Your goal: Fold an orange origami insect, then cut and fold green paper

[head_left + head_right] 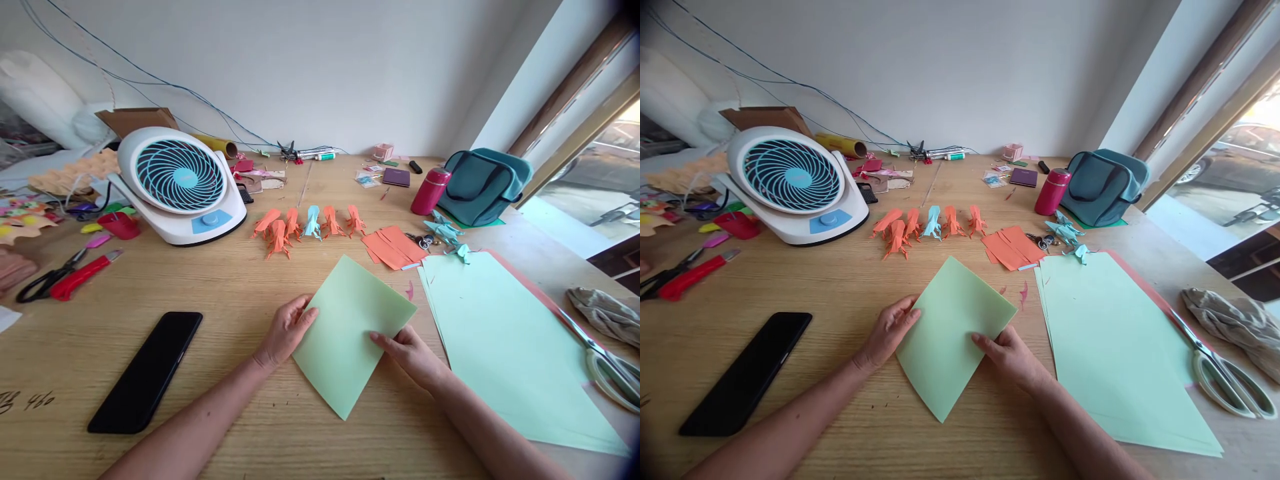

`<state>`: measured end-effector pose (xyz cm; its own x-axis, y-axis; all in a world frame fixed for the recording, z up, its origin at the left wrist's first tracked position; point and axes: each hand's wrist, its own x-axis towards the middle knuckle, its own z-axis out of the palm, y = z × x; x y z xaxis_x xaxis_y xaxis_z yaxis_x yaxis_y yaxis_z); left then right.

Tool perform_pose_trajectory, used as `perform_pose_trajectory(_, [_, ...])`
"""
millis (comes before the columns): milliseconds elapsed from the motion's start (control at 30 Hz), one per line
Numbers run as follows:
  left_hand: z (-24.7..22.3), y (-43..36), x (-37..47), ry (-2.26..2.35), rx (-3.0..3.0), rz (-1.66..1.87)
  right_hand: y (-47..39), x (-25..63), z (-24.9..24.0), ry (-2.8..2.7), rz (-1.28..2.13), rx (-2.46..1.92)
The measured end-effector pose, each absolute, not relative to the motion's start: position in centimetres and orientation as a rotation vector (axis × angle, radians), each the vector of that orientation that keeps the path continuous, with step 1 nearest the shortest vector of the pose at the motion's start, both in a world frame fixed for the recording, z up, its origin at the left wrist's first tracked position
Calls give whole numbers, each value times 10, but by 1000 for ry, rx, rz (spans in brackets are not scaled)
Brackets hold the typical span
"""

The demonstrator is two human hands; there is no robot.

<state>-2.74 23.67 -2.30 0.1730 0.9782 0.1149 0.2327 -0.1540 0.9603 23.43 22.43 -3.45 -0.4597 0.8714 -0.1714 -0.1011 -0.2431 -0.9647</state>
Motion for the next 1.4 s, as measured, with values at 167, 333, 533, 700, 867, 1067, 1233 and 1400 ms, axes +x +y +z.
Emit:
perform_pose_trajectory(167, [-25, 237, -28, 1170, 1593, 945, 228, 239, -33, -1304, 1791, -996])
perform_pose_trajectory(333, [-28, 240, -28, 1227, 1590, 967, 233, 240, -33, -1262, 1742, -1004])
perform_pose_trajectory(533, [-31, 243, -26, 1383, 1448, 1116, 229, 232, -22, -1459, 1702, -1022])
perform_pose_trajectory(700, [-29, 242, -25, 1404, 1377, 1146, 228, 230, -20, -1561, 1600, -1219])
perform_pose_trajectory(867, [-24, 242, -26, 1332, 1340, 1132, 228, 228, -22, -1480, 1556, -1281])
perform_pose_trajectory(1067, [-26, 244, -31, 1227, 1277, 1069, 228, 226, -15, -1380, 1641, -1248])
perform_pose_trajectory(1233, [-29, 245, -32, 1221, 1276, 1085, 225, 222, -4, -1369, 1664, -1208])
perform_pose_trajectory(1400, [-28, 243, -31, 1238, 1318, 1089, 224, 221, -4, -1379, 1612, -1212])
